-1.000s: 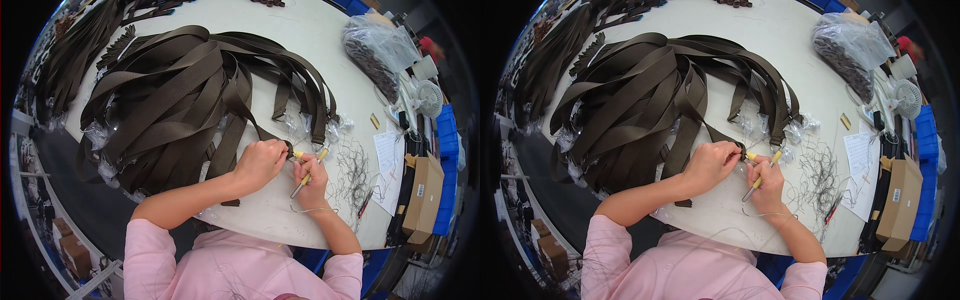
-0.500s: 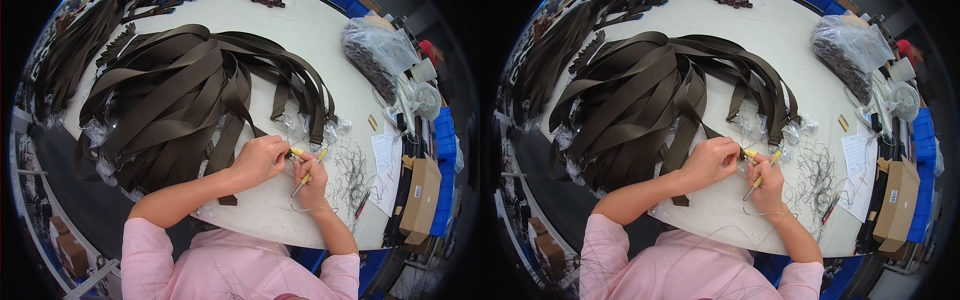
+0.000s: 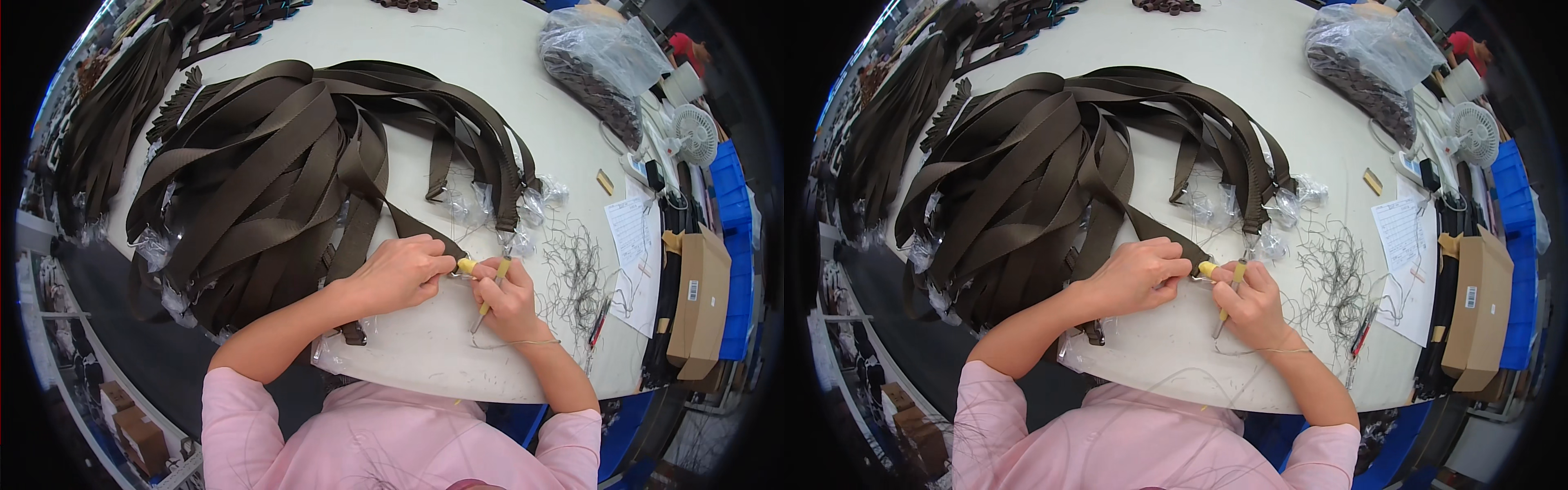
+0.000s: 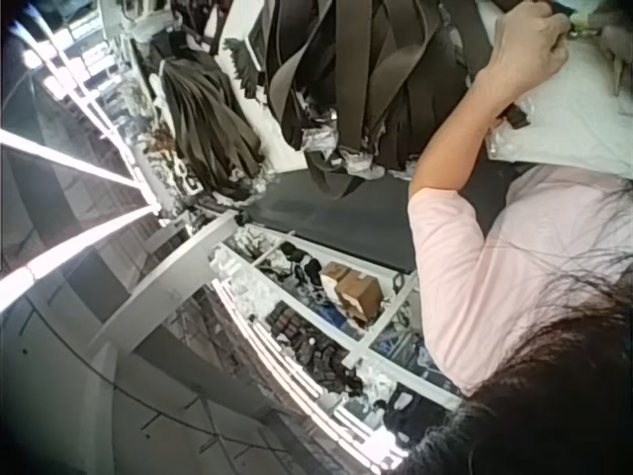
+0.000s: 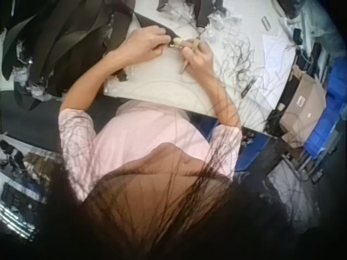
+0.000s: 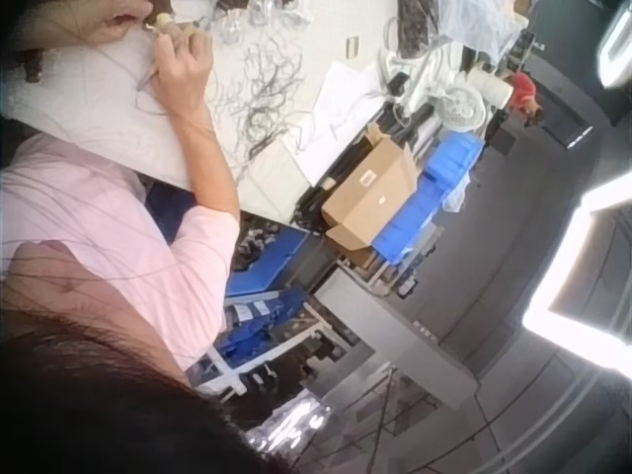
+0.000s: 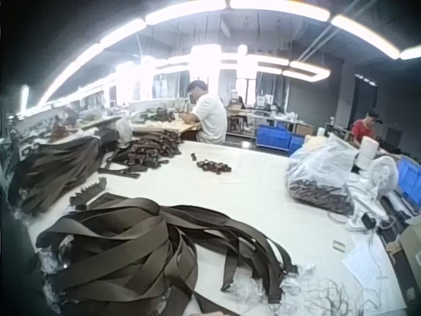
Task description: The person sits at a workbench and uses a yellow-handled awl to stitch a metal buckle onto the end of a brown fabric strap. They repeatedly pierce the fabric and pull a thread through to secure the hardware. The person handles multiple straps, moving finished ones aside and picking up new ones from a pile on the table.
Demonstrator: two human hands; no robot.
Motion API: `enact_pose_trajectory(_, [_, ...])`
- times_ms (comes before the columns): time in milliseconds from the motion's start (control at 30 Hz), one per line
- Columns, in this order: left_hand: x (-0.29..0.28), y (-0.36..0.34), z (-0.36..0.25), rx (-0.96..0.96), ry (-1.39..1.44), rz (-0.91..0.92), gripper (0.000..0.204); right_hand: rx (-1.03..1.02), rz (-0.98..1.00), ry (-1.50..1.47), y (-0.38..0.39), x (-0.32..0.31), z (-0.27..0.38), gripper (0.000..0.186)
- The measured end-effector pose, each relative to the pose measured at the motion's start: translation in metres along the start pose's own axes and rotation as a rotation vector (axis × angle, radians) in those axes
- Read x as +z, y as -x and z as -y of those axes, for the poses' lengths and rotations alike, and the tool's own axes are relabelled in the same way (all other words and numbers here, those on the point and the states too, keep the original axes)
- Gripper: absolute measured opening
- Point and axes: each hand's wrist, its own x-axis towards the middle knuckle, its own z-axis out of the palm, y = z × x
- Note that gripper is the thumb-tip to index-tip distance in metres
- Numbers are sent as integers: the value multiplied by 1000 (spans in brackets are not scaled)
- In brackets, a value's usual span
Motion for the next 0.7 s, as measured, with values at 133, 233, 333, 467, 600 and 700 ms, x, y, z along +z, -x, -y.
enact_pose_trajectory(133, [-3, -3, 7, -32, 71, 79, 10, 23, -76, -61, -7, 10, 4, 19])
enact_pose_trajectory(233, [-10, -8, 15, -133, 222, 199, 10, 23, -57, -61, -7, 12, 2, 17])
enact_pose_trajectory(333, [-10, -11, 14, -118, 208, 223, 10, 6, -38, -48, -7, 10, -1, 16])
enact_pose_trajectory(467, [-6, -11, 15, -31, 88, 253, 11, 4, 28, -27, -5, 7, -3, 15])
enact_pose_trajectory(600, [-2, -8, 14, 115, -54, 228, 13, -24, 3, -35, -6, 6, -7, 16])
enact_pose_trajectory(700, [-3, -7, 8, 249, -191, 229, 15, -36, 5, -19, -6, 6, -8, 17])
